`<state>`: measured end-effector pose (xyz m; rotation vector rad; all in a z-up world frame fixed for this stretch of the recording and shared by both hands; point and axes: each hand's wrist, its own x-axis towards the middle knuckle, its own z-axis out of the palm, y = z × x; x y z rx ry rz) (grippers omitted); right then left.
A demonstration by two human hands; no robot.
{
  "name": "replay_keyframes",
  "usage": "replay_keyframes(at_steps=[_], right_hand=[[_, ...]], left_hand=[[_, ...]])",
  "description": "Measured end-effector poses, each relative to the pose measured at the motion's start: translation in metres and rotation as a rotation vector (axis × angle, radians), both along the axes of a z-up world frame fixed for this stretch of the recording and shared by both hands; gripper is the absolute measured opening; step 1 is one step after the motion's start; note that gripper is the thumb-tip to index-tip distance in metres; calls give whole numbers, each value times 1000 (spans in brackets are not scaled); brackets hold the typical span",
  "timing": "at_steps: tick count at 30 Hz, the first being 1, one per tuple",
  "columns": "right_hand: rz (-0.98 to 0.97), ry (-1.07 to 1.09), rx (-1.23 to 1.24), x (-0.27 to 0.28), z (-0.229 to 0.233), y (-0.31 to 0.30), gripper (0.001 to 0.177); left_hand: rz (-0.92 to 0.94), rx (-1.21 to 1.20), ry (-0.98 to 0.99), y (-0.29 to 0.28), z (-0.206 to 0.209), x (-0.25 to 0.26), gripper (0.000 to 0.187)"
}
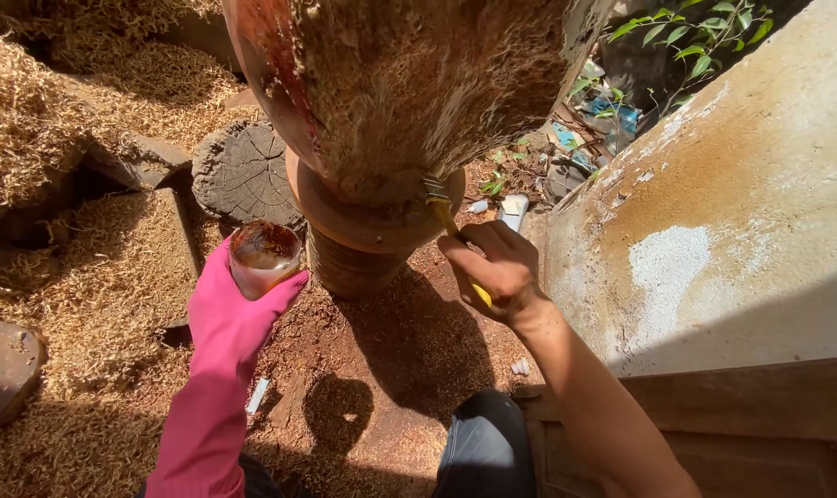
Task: The person applies a reddish-brown stain or varnish with a paintbrush to a large carved wooden object, dipping the brush into a cup of liquid held in their gloved left hand. They brush different areas of the wood, working around the object and coating the raw wood sections.
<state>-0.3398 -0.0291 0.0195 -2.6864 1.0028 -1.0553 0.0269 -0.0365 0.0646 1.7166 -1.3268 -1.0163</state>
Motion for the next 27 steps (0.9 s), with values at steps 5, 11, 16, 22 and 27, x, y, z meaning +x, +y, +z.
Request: replay_keyframes(at_steps=[5,11,16,22,27], right_hand=[[-191,124,-460,17,30,25,20],[75,-144,133,40,12,-10,24],[-179,-21,-422,21,72,4,26],[-337,59,-667,9,49,6,30],[-220,304,-343,17,37,28,26]], left_hand=[[12,-19,-97,-1,-12,2,97],[-46,-11,-216,-5,-21,-5,107],[-18,82,-120,1,-8,-10,105],[16,102,-145,3,-9,-7,106],[4,80,-33,0,-19,-5,96]])
